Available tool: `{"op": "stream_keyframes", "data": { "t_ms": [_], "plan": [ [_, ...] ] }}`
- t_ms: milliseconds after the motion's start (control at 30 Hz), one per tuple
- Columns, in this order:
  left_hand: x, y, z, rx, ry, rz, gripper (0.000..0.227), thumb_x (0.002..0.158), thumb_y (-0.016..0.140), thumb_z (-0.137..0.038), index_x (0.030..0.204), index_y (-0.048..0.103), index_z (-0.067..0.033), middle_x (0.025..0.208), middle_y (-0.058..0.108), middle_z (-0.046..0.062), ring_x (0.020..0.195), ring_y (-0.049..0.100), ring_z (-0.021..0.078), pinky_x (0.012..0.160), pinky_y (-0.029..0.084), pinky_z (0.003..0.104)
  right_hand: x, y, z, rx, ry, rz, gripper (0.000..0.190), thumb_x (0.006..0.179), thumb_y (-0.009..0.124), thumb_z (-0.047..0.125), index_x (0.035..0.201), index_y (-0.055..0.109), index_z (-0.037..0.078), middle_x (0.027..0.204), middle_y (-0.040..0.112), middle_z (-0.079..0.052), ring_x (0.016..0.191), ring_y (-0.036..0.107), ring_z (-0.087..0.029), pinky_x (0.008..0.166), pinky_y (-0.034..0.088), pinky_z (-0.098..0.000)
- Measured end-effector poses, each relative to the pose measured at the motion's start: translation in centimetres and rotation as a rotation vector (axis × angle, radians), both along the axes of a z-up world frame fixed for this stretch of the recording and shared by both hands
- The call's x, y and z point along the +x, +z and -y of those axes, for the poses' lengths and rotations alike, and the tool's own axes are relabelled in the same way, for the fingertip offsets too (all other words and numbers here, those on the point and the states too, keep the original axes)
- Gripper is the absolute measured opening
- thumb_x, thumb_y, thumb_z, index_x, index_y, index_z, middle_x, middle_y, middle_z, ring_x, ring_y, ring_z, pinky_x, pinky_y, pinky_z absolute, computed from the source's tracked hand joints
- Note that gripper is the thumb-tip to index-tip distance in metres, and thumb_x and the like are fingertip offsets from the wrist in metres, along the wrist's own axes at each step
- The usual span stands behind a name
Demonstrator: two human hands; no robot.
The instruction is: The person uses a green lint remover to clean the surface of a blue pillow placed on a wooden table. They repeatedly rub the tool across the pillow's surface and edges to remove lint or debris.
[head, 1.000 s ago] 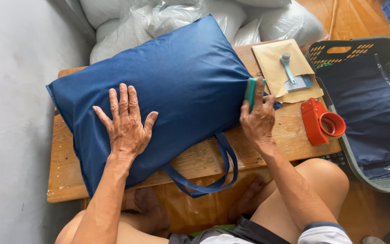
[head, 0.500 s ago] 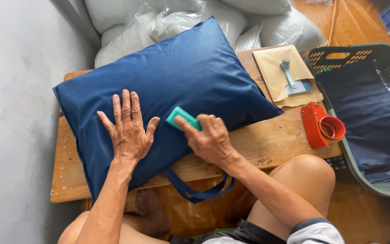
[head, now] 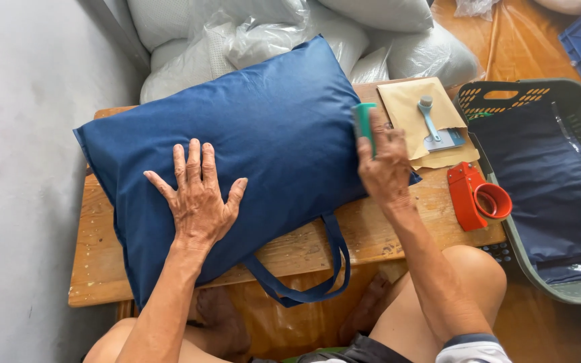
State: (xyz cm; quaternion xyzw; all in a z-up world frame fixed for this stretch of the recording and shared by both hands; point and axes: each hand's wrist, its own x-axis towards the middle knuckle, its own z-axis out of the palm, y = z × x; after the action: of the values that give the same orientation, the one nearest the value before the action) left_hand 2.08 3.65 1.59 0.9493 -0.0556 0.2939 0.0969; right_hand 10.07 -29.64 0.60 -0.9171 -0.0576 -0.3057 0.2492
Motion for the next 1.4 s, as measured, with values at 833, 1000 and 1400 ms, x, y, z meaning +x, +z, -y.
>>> {"op": "stream_keyframes", "data": {
  "t_ms": [833, 1000, 1400],
  "plan": [
    [-0.1, 0.4, 1.4, 0.036, 0.118, -0.047, 0.105, 0.087, 0.049, -0.083, 0.162, 0.029, -0.0116, 0.163, 0.025, 0.03, 0.151, 0.02, 0.0517, 0.101, 0.011, 0.088, 5.8, 2.3, -6.9, -0.465, 0.339, 0.352, 0.056, 0.091, 0.065, 0.037, 0.147, 0.06, 0.037, 0.097, 0.052, -0.006, 0.083, 0.057, -0.028, 0.073, 0.046, -0.0398],
    [0.1, 0.0, 1.8, 0.025, 0.094, -0.05, 0.107, 0.086, 0.049, -0.082, 0.162, 0.029, -0.0094, 0.164, 0.022, 0.03, 0.153, 0.016, 0.0515, 0.103, 0.004, 0.087, 15.6, -2.2, 1.3, -0.052, 0.012, -0.439, 0.049, 0.103, 0.054, 0.046, 0.152, 0.054, 0.04, 0.116, 0.056, -0.028, 0.114, 0.061, -0.053, 0.09, 0.051, -0.0578],
    [-0.2, 0.2, 1.6, 0.047, 0.116, -0.072, 0.11, 0.084, 0.054, -0.082, 0.161, 0.027, -0.0091, 0.163, 0.021, 0.031, 0.151, 0.017, 0.0529, 0.1, 0.009, 0.089, 3.1, 5.4, -14.9, -0.495, 0.495, 0.334, 0.052, 0.092, 0.06, 0.036, 0.145, 0.062, 0.033, 0.094, 0.054, -0.008, 0.078, 0.056, -0.03, 0.069, 0.045, -0.0394]
  ]
}}
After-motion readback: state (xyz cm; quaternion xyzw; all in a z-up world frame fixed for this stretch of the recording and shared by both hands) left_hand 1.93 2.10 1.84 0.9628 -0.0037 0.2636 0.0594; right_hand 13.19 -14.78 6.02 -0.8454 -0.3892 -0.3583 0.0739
